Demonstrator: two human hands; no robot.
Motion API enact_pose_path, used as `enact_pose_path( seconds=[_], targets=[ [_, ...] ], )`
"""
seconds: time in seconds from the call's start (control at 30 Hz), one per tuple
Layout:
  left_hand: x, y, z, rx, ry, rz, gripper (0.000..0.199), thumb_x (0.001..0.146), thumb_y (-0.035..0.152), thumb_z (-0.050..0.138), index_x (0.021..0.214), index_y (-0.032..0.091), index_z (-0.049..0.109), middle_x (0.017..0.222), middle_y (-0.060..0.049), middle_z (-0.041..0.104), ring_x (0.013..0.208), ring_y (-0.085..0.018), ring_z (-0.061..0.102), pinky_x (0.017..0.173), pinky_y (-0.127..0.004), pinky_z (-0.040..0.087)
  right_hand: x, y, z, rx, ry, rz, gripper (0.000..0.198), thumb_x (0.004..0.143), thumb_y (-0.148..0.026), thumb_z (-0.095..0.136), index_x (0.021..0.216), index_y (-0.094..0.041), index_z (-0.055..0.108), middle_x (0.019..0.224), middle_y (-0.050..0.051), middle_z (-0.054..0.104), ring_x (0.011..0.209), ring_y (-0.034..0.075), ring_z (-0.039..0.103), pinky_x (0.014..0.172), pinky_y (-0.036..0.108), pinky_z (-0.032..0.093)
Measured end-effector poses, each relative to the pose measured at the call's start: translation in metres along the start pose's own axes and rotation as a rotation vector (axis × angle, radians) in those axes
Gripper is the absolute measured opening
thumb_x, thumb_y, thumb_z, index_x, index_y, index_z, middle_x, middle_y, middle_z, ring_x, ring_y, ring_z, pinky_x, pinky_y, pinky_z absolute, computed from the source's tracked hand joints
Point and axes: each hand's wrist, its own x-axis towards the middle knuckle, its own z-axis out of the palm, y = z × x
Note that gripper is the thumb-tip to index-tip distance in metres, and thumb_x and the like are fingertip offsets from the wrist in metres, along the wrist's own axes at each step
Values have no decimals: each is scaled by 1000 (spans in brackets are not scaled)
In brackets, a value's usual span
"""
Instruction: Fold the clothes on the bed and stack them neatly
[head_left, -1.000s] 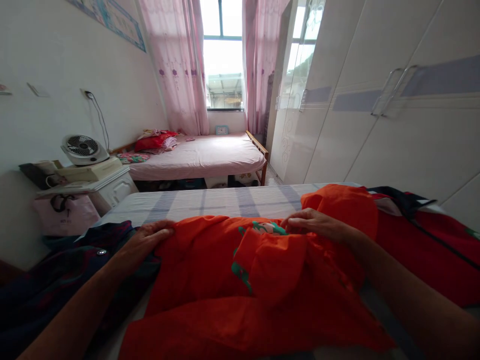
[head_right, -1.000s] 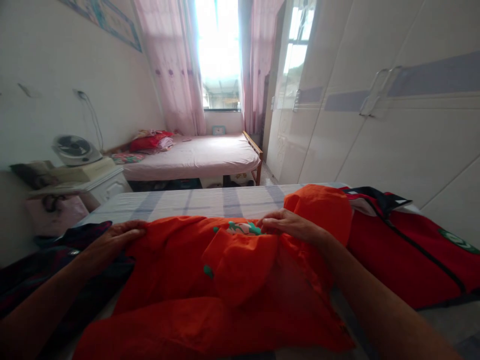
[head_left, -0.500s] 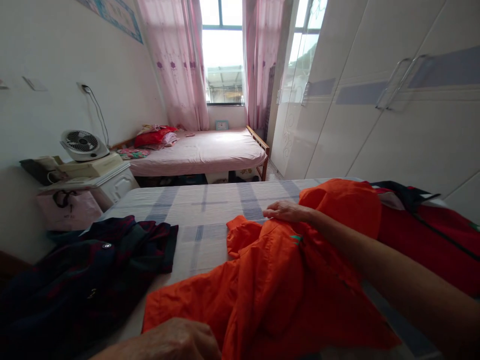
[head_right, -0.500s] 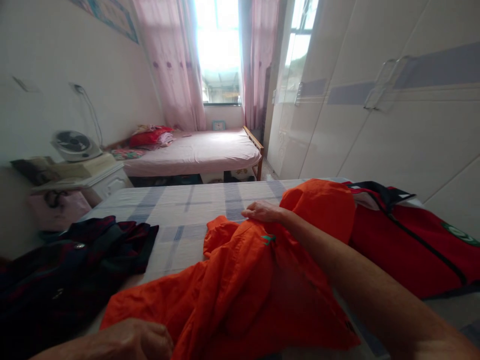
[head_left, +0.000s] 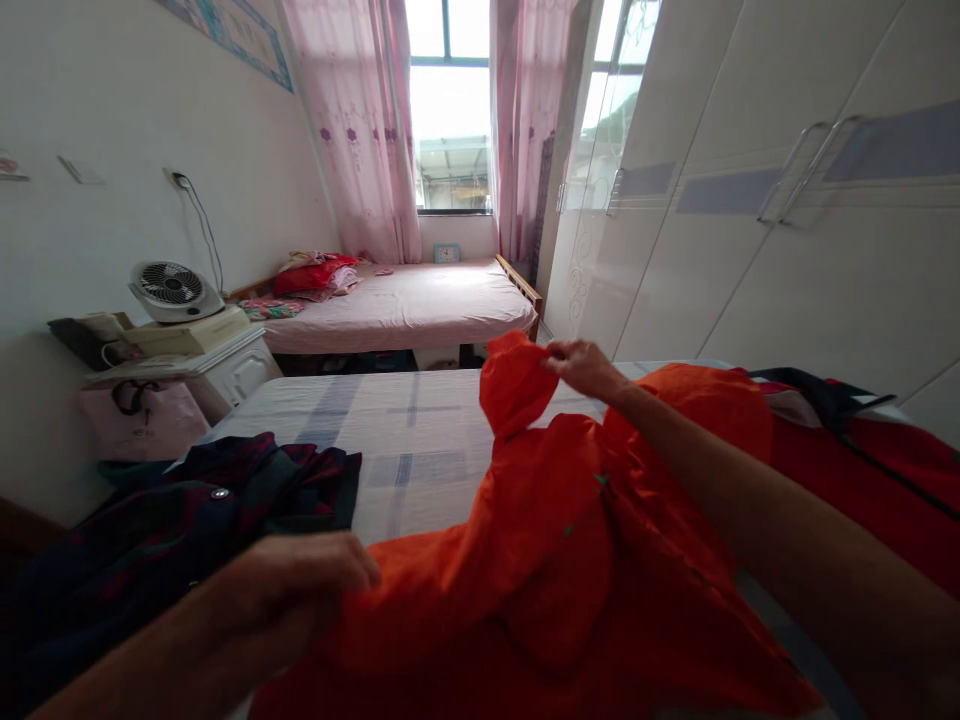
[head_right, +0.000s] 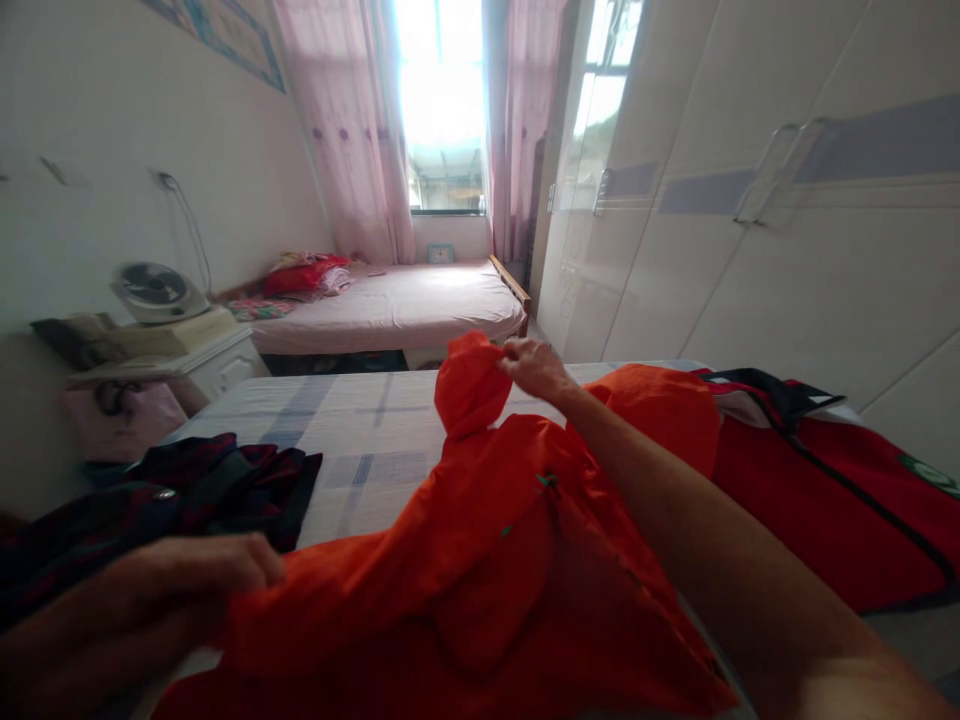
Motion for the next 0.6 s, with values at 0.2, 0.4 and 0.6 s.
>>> enact_pose_path(
  seconds=[0.2, 0.4, 0.6],
  targets=[
    [100, -29, -41, 448, 610, -94, 45, 76, 32, 40, 112, 13, 59, 103, -10, 65, 102, -31, 60, 92, -39, 45, 39, 25, -27, 509, 259, 168, 34, 82, -30, 53, 110, -11, 56, 99, 10, 65, 77, 14, 62, 69, 26, 50],
    [90, -60, 2, 510, 346, 83, 49, 80, 39, 46, 122, 15, 57, 139, -13, 47, 130, -28, 40, 109, -40, 29, -36, 49, 17, 273, 48, 102, 41, 78, -29, 59, 116, -16, 60, 124, 12, 59, 112, 24, 55, 97, 35, 41],
    [39, -82, 26, 510, -46, 77, 44, 83, 50, 48, 116, 27, 64, 140, -5, 48, 131, -27, 40, 109, -39, 30, -112, 98, 31, -46, -223, 62, 40, 87, -38, 41, 114, -18, 64, 123, 10, 61, 116, 25, 52, 100, 35, 36]
  ],
)
